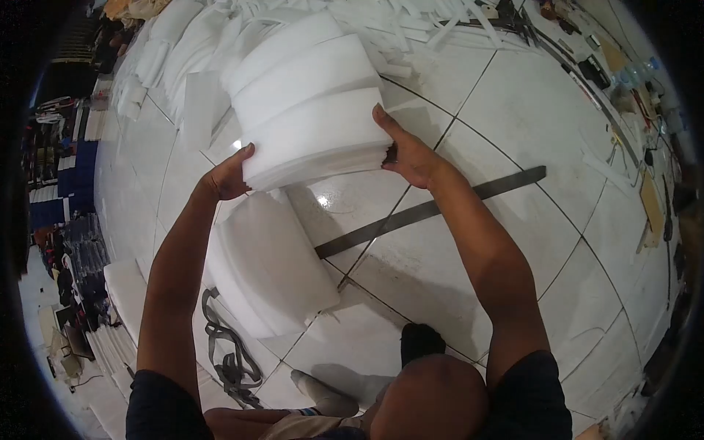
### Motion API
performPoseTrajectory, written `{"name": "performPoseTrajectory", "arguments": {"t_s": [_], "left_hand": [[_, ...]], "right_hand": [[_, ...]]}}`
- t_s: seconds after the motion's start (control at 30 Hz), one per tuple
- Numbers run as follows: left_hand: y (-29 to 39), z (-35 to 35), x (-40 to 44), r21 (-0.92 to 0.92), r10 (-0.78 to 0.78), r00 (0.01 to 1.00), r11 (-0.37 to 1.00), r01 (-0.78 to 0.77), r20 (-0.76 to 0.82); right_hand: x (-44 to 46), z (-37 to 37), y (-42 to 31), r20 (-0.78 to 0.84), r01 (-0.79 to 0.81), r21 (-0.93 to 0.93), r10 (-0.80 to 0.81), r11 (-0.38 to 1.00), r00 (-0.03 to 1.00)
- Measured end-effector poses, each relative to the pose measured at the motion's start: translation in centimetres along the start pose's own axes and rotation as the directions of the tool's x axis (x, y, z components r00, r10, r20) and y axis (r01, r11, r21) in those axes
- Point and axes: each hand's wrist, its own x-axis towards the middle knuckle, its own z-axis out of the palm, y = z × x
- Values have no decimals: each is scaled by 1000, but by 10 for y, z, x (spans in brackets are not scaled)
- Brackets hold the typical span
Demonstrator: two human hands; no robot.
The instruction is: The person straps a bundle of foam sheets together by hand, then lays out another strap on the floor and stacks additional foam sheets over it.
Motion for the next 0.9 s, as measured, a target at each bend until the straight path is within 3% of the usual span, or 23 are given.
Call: {"name": "performPoseTrajectory", "arguments": {"t_s": [0.13, 0.33, 0.43, 0.5, 0.57, 0.63, 0.73, 0.77, 0.83, 0.9], "left_hand": [[-4, 3, -2, 3, 31, 999, 1000, -31, -27], [-15, -10, 5, -36, 70, 996, 997, -72, -53], [-15, -17, 5, 51, 76, 997, 996, -75, -11], [-12, -27, 3, 261, 61, 995, 965, -37, -82], [0, -27, -24, 324, 69, 970, 946, 10, -231], [11, -19, -64, 395, 213, 886, 918, -37, -411], [-6, -1, -121, 504, 449, 585, 860, -78, -675], [-23, 1, -135, 496, 441, 585, 865, -75, -681], [-59, 3, -157, 464, 488, 404, 871, -164, -774], [-97, 15, -175, 347, 391, 390, 920, -181, -833]], "right_hand": [[6, 2, 9, -30, 71, 17, -70, 997, 997], [3, 8, 4, 83, 50, 47, -54, 998, 995], [1, 11, 9, 24, -14, 62, 13, 998, 1000], [-1, 10, 17, 4, 62, 161, -64, 985, 998], [-7, 7, 22, -6, 74, 184, -74, 980, 997], [-21, 8, 20, -22, 107, 222, -105, 969, 994], [-39, 12, 33, -131, 135, 165, -113, 977, 985], [-45, 15, 40, -128, 125, 161, -105, 979, 986], [-60, 22, 52, -226, 197, 209, -149, 958, 963], [-77, 33, 66, -259, 201, 255, -133, 946, 957]]}}
